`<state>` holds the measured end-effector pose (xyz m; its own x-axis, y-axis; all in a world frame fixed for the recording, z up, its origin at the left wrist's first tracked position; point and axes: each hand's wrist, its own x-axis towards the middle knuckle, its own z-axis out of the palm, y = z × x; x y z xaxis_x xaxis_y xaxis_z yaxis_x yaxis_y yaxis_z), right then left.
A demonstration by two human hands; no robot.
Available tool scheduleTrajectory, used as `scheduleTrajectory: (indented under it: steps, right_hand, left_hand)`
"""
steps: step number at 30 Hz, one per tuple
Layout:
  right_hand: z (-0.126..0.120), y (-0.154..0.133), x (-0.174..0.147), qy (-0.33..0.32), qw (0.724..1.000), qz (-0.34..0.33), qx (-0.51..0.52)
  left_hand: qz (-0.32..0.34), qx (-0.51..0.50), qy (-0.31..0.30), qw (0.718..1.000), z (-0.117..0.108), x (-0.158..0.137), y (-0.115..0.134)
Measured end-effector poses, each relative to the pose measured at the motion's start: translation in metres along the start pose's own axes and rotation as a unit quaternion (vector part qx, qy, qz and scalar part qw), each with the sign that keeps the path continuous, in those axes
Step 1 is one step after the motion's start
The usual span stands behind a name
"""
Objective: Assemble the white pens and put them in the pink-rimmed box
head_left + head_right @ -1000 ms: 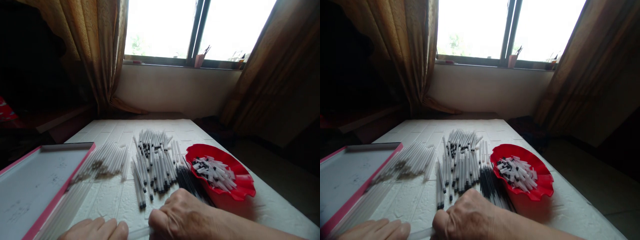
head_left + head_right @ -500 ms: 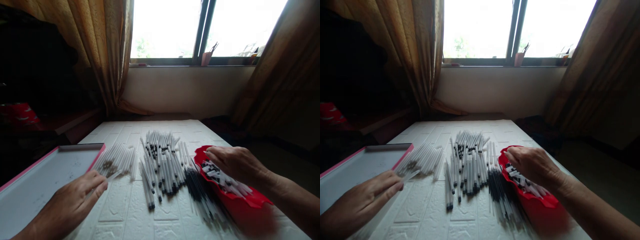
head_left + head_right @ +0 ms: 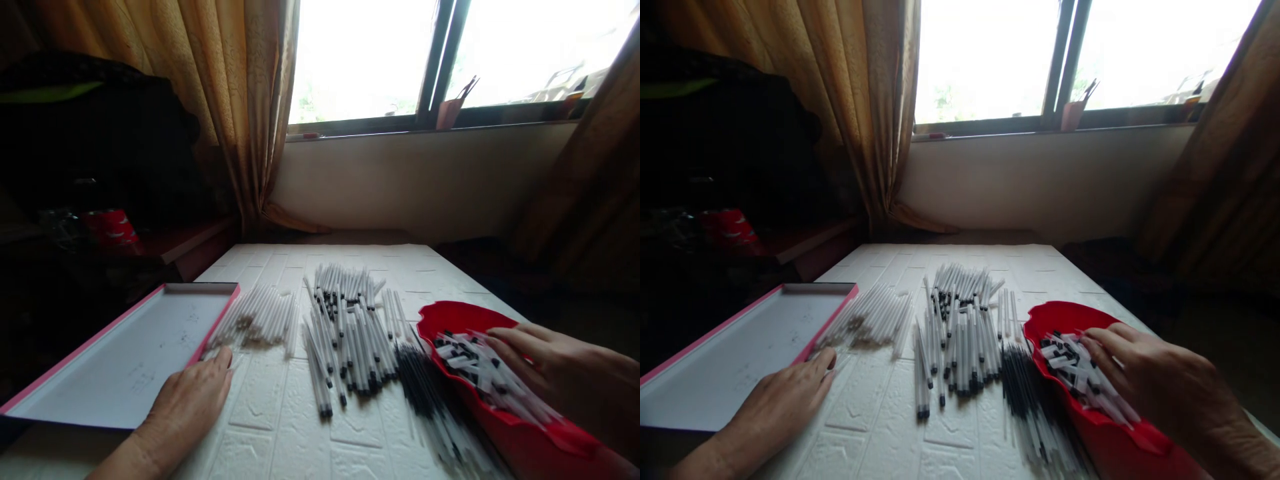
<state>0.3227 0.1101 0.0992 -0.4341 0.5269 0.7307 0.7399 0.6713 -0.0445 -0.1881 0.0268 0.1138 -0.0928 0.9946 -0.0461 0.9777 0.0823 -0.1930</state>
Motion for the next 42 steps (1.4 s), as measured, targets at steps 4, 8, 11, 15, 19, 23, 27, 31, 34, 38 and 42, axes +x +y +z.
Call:
scheduleTrajectory:
  steps: [4,8,11,15,19,23,27,31,34,38,42]
  right_hand:
    - [0.021,-0.067,0.012,-0.044,0.993,-0.053,-0.100]
    - [0.051,-0.138,0.029,-0.074,0.995,-0.072,-0.003]
    - [0.065,-0.169,0.042,-0.112,0.987,-0.115,0.033]
    - [0.069,-0.177,0.054,-0.125,0.984,-0.118,0.038]
    - [0.076,-0.171,0.056,-0.141,0.987,-0.064,0.044]
    - [0.088,-0.166,0.051,-0.135,0.989,-0.052,0.033]
    - [0.096,-0.157,0.043,-0.104,0.993,-0.058,0.023]
    - [0.096,-0.151,0.040,-0.069,0.994,-0.076,0.022]
    - [0.092,-0.153,0.042,-0.049,0.996,-0.076,0.024]
    - [0.087,-0.158,0.044,-0.029,0.996,-0.075,0.032]
    - [0.084,-0.160,0.042,-0.023,0.995,-0.085,0.038]
  left_hand:
    - [-0.006,0.031,0.007,0.999,-0.003,0.003,0.006]
    - [-0.005,0.046,0.034,0.998,-0.002,0.008,0.008]
    - [-0.008,0.056,0.058,0.997,0.002,0.010,0.008]
    - [-0.007,0.064,0.102,0.993,0.009,0.006,0.008]
    - [0.038,0.056,0.163,0.984,0.012,0.001,0.018]
    - [0.178,0.023,0.230,0.957,0.019,0.013,0.047]
    - [0.324,0.003,0.305,0.896,0.033,0.040,0.076]
    - [0.385,-0.005,0.351,0.854,0.042,0.058,0.087]
    - [0.386,-0.014,0.372,0.844,0.045,0.059,0.085]
    - [0.390,-0.025,0.384,0.836,0.045,0.055,0.080]
    - [0.405,-0.033,0.397,0.823,0.044,0.054,0.078]
